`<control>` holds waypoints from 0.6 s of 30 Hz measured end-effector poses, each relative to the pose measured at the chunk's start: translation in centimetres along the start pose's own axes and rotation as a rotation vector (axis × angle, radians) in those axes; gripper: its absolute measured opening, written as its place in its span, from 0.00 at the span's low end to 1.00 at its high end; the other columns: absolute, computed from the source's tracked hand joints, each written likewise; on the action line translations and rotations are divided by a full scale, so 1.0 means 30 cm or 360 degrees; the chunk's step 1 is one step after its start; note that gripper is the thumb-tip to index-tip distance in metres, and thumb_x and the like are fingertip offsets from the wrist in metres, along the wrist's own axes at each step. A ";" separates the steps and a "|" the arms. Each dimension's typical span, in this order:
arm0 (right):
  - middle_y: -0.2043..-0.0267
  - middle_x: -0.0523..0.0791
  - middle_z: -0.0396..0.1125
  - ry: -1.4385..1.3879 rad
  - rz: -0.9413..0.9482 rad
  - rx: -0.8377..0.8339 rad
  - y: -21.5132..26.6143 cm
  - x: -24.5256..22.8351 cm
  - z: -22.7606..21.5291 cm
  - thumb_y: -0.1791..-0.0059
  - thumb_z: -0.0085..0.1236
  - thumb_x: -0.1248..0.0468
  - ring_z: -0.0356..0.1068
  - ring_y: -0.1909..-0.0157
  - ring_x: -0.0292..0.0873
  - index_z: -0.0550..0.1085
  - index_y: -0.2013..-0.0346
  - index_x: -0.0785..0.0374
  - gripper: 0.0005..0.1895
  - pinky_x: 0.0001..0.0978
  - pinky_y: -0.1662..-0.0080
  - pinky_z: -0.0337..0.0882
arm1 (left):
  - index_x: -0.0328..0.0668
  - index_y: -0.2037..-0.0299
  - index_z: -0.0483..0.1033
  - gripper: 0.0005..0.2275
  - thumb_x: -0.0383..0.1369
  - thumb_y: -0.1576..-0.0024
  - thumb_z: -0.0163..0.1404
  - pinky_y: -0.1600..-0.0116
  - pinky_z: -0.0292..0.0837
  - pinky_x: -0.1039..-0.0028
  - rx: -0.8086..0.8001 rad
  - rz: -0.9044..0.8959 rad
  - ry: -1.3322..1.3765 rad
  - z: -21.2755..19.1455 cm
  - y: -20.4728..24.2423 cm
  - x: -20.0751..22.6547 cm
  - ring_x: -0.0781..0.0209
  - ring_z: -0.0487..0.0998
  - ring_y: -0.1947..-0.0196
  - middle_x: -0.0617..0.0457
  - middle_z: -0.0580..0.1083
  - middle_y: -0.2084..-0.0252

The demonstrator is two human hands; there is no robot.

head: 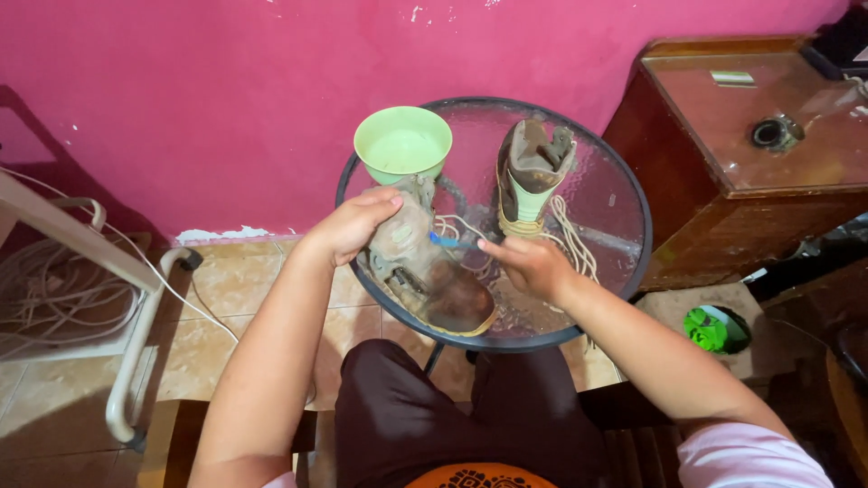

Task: Cleaning a tan work boot using a toothbrush and a bowl of cleaning solution on a glass table.

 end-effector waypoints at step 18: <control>0.70 0.39 0.64 0.0210 -0.0123 -0.0076 -0.073 -0.059 0.012 0.50 0.49 0.64 0.70 0.72 0.45 0.75 0.41 0.37 0.25 0.41 0.69 0.73 | 0.42 0.50 0.77 0.11 0.38 0.36 0.49 0.59 0.83 0.57 -0.0043 0.0032 -0.0109 0.022 -0.060 -0.040 0.52 0.83 0.62 0.44 0.79 0.60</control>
Point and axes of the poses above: each hand's wrist, its own y-axis away from the middle knuckle, its own z-axis out of the palm, x = y × z, the point moved 10 cm from there along -y, towards the middle knuckle
